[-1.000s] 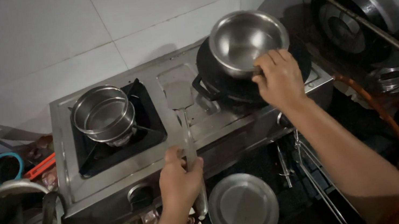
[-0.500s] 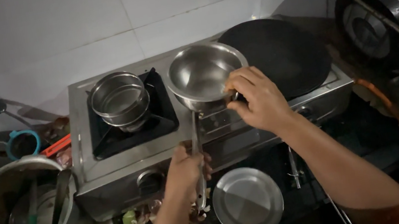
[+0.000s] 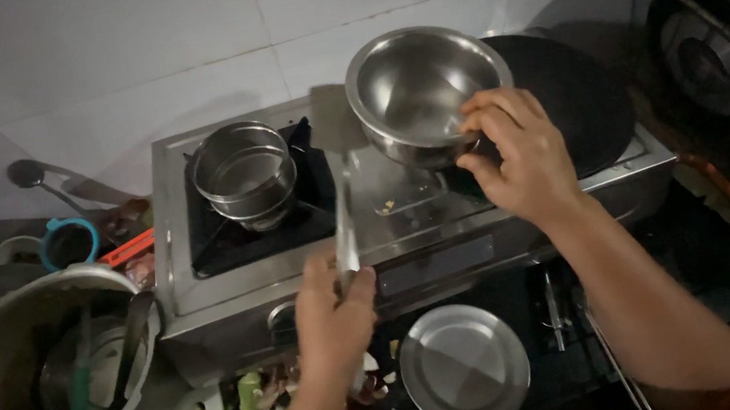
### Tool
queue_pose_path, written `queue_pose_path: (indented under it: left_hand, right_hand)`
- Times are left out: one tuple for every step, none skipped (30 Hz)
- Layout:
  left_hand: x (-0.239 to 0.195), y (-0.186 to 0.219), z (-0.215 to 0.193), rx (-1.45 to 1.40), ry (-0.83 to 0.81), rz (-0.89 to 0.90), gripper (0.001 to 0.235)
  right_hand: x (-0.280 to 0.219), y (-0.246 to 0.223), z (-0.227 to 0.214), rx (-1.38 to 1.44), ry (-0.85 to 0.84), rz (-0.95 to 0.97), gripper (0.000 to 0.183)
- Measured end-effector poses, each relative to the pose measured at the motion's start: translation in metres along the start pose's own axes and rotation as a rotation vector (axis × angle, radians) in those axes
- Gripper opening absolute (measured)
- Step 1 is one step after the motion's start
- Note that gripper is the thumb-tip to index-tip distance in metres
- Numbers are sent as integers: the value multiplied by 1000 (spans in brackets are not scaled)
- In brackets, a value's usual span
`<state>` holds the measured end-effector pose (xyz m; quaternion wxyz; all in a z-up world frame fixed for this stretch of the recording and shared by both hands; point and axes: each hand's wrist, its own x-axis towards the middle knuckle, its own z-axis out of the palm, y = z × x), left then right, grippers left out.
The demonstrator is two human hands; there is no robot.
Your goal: Preparing and serving a yellow rice dish (poha or similar) in a kitchen setting, moving items between containers and the stove.
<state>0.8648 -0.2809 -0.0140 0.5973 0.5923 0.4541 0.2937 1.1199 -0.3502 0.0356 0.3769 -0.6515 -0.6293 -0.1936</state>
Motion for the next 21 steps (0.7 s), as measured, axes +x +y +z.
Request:
queue_pose_path:
  left_hand:
    - [-1, 5, -5, 72, 41, 38, 33]
    - [0, 8, -13, 72, 45, 37, 33]
    - [1, 11, -20, 241, 124, 95, 34]
    - [2, 14, -28, 410, 204, 151, 36]
    - [6, 17, -36, 409, 209, 150, 36]
    - [10, 19, -43, 486, 255, 199, 40]
    - [13, 21, -52, 563, 300, 247, 44]
    - [18, 24, -59, 564, 305, 244, 44]
    - [22, 27, -66, 599, 318, 247, 48]
    - [28, 31, -74, 634, 329, 254, 53]
    - [38, 31, -79, 636, 331, 255, 53]
    - [47, 30, -85, 641, 355, 316, 58]
    - [56, 28, -90, 647, 378, 377, 63]
    - [61, 30, -93, 652, 373, 373, 63]
    - [66, 32, -96, 664, 346, 321, 62]
    - [74, 36, -99, 675, 318, 273, 62]
    - [80, 34, -101, 679, 313, 274, 62]
    - [85, 32, -104, 688, 315, 299, 61]
    - [91, 30, -106, 696, 318, 325, 60]
    - [94, 29, -108, 697, 313, 324, 60]
    - [97, 28, -110, 725, 308, 351, 53]
  right_hand:
    - [1, -1, 0, 12, 2, -2, 36]
    - [2, -5, 0, 16, 2, -5, 36]
    - [3, -9, 0, 32, -14, -7, 36]
    - [5, -14, 1, 49, -30, -12, 35]
    - [5, -16, 2, 53, -31, -16, 35]
    - [6, -19, 5, 70, -43, -35, 36]
    - [7, -22, 7, 86, -56, -55, 36]
    - [7, -26, 8, 91, -57, -57, 36]
    - [7, -31, 9, 108, -73, -47, 36]
    - [8, -35, 10, 123, -86, -36, 36]
    - [7, -38, 13, 125, -84, -38, 36]
    - [6, -41, 15, 123, -91, -28, 36]
    - [4, -44, 17, 120, -99, -19, 37]
    - [1, -48, 17, 123, -101, -12, 37]
    - [-1, -53, 17, 120, -119, 4, 37]
    - [-1, -57, 17, 115, -134, 20, 37]
    - [-4, -60, 18, 114, -132, 26, 37]
    - [-6, -63, 19, 105, -175, 46, 37]
    - [-9, -66, 19, 96, -219, 66, 37]
    - [-9, -70, 19, 94, -219, 71, 37]
    - [-9, -74, 19, 97, -222, 58, 36]
